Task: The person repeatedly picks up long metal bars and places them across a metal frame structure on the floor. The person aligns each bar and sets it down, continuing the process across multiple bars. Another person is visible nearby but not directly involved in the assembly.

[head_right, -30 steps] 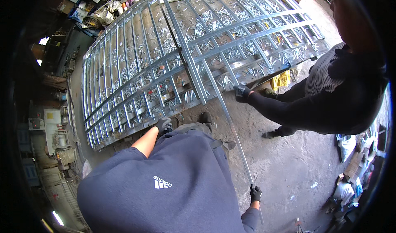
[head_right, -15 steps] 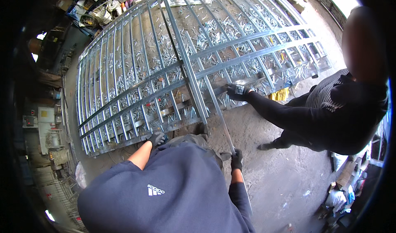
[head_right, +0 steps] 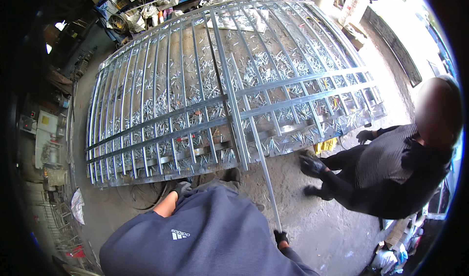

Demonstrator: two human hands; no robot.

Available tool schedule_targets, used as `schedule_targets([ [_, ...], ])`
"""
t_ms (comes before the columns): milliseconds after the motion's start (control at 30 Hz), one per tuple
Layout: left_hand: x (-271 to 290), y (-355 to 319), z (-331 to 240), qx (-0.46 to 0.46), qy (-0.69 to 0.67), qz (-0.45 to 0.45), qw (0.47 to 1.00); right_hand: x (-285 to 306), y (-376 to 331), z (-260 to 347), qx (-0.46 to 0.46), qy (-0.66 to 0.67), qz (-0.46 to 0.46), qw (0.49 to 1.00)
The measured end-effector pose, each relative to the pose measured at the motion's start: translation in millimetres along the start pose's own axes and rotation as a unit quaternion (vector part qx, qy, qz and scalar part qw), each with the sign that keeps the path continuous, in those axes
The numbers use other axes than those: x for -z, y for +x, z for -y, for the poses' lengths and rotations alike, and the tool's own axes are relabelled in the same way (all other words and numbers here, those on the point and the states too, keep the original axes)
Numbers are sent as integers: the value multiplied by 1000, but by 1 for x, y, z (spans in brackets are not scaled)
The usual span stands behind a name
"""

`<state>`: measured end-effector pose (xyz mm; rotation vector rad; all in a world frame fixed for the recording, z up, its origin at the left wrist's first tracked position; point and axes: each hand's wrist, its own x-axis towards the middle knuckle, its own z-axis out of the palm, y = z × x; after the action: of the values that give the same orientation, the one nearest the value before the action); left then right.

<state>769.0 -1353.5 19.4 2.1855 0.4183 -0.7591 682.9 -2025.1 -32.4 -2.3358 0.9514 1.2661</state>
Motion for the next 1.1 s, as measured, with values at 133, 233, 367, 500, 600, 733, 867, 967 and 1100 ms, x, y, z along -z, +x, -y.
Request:
schedule_targets([
  [133,0,-17,3,233,-432,-17,871,56,29,229,253,210,62,942],
  [233,4,-26,3,-90,284,67,952,99,30,343,452,372,-51,809],
  [367,-2,-30,-1,101,-106,-20,989,146,7,323,358,329,51,872],
  [500,-19,-34,0,182,-452,-59,871,125,-6,283,104,492,349,791],
  [600,-14,-35,10,-6,129,9,992,92,23,307,149,557,289,764],
  [733,-2,-33,18,-58,207,85,973,70,62,339,232,472,119,842],
  [867,10,-29,15,-42,184,56,980,88,53,345,437,75,-159,882],
  [967,20,-22,9,-46,106,-6,993,110,27,355,248,359,67,897],
  [1100,30,-7,-5,62,-122,11,991,122,-1,369,207,338,10,918],
])
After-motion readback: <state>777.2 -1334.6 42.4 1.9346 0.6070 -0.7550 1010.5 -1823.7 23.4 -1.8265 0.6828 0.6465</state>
